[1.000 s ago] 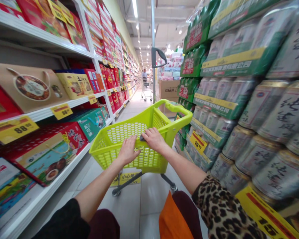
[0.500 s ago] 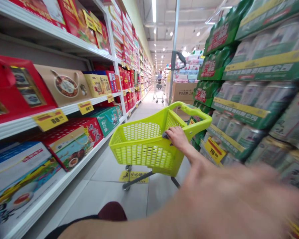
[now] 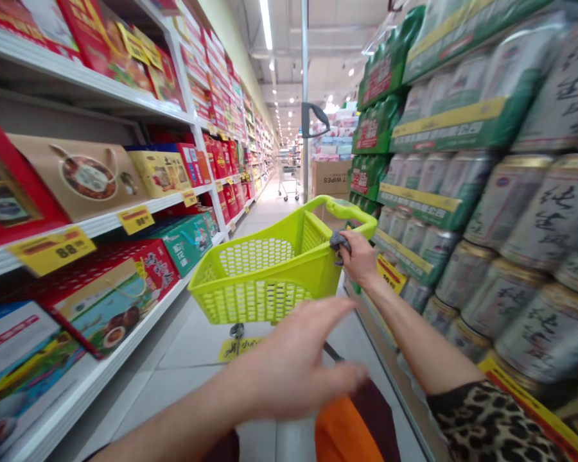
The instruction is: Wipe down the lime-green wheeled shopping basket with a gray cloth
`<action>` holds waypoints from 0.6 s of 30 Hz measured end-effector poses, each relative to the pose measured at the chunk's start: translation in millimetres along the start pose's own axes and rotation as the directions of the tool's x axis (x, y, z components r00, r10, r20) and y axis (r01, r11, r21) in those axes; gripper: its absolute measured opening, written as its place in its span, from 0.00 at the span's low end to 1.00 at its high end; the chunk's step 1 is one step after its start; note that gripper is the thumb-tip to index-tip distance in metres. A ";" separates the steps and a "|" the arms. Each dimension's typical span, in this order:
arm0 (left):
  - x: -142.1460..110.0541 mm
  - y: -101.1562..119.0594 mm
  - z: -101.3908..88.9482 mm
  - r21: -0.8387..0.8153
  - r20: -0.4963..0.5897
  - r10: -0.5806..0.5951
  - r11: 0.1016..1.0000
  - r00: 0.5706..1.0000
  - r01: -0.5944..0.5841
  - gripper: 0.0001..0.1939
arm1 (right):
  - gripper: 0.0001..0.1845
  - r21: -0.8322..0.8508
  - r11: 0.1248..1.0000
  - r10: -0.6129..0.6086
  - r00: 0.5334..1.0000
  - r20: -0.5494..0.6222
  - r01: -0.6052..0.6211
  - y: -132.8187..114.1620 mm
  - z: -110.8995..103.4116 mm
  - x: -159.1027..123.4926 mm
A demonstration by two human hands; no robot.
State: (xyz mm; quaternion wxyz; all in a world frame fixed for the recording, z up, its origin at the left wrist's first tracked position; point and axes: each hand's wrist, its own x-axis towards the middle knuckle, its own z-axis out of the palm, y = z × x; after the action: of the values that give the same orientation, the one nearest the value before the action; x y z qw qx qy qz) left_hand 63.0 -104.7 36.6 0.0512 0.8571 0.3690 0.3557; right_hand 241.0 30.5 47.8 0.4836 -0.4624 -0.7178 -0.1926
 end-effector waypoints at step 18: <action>49.8 -114.3 26.6 0.459 0.025 -0.354 0.835 0.935 0.303 0.39 | 0.34 -0.310 0.944 -0.080 0.989 0.127 0.116 11.0 24.0 -12.3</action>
State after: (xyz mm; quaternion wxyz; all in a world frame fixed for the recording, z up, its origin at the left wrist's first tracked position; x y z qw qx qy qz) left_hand 35.6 15.8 5.4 -0.0672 0.7875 0.5792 0.1997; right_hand 239.2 47.4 24.2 0.3520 -0.5079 -0.7257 -0.3026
